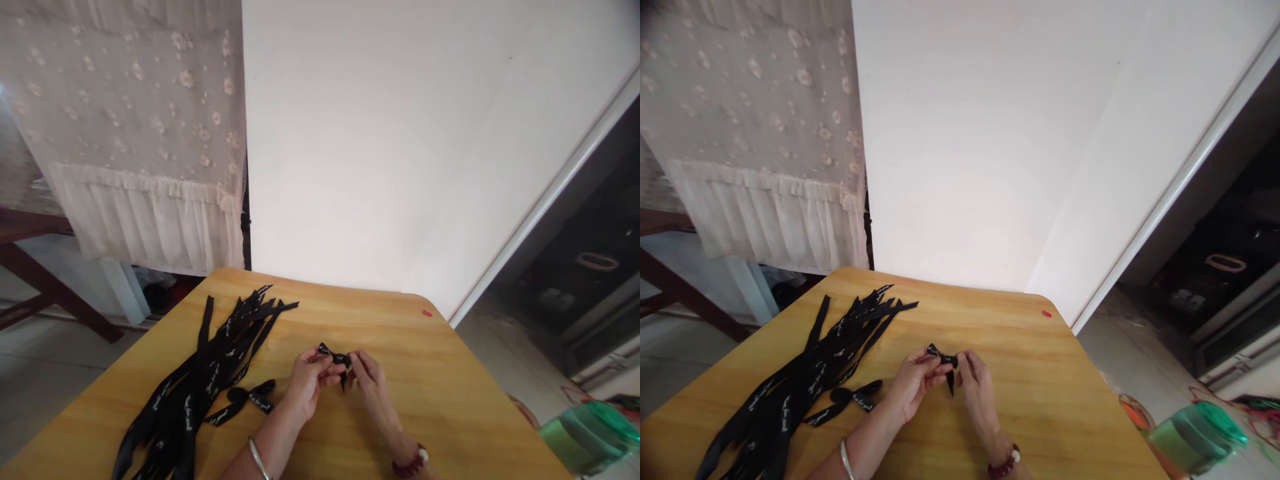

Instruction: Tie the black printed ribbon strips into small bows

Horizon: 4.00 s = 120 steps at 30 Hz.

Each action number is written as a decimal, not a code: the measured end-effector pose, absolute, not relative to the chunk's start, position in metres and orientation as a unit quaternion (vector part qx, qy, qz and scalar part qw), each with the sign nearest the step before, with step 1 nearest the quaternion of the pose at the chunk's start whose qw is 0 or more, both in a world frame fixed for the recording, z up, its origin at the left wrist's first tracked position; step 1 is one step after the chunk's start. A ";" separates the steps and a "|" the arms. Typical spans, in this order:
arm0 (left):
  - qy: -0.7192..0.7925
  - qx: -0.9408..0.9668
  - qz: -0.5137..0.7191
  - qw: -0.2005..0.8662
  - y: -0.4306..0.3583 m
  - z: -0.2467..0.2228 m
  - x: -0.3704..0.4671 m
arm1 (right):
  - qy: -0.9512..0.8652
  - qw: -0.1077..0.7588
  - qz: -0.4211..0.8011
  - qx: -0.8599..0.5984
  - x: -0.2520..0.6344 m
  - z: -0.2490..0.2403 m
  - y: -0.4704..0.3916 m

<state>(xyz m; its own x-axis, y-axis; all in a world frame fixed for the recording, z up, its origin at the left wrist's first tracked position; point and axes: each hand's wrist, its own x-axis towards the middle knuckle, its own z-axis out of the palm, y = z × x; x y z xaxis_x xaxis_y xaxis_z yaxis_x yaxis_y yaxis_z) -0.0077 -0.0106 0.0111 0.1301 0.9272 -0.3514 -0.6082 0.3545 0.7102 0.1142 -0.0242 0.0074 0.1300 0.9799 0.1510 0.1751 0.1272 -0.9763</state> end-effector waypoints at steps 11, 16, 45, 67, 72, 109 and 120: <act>0.389 0.306 0.509 0.704 -0.014 0.005 -0.003 | -0.553 0.516 0.394 -0.522 0.116 0.006 -0.025; 0.399 0.333 0.487 0.702 -0.015 0.009 -0.003 | -0.565 0.526 0.365 -0.522 0.115 0.002 -0.023; 0.385 0.355 0.484 0.701 -0.017 0.010 -0.002 | -0.633 0.478 0.303 -0.529 0.114 0.005 -0.028; 0.408 0.354 0.469 0.699 -0.016 0.014 -0.001 | -0.605 0.493 0.317 -0.539 0.113 0.001 -0.026; 0.403 0.349 0.478 0.698 -0.016 0.013 -0.001 | -0.560 0.519 0.359 -0.537 0.112 0.002 -0.024; 0.422 0.297 0.549 0.658 -0.015 0.017 -0.009 | -0.528 0.547 0.336 -0.555 0.115 0.011 -0.023; 0.358 0.293 0.512 0.724 -0.016 0.008 -0.005 | -0.549 0.529 0.380 -0.523 0.112 0.007 -0.024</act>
<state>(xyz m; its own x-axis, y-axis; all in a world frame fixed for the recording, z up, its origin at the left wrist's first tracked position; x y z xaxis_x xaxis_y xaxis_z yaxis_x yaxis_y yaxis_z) -0.0047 -0.0157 0.0081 0.2190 0.9511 -0.2178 -0.5309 0.3035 0.7912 0.1119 -0.0243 0.0066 0.1082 0.9771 0.1831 0.1719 0.1630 -0.9715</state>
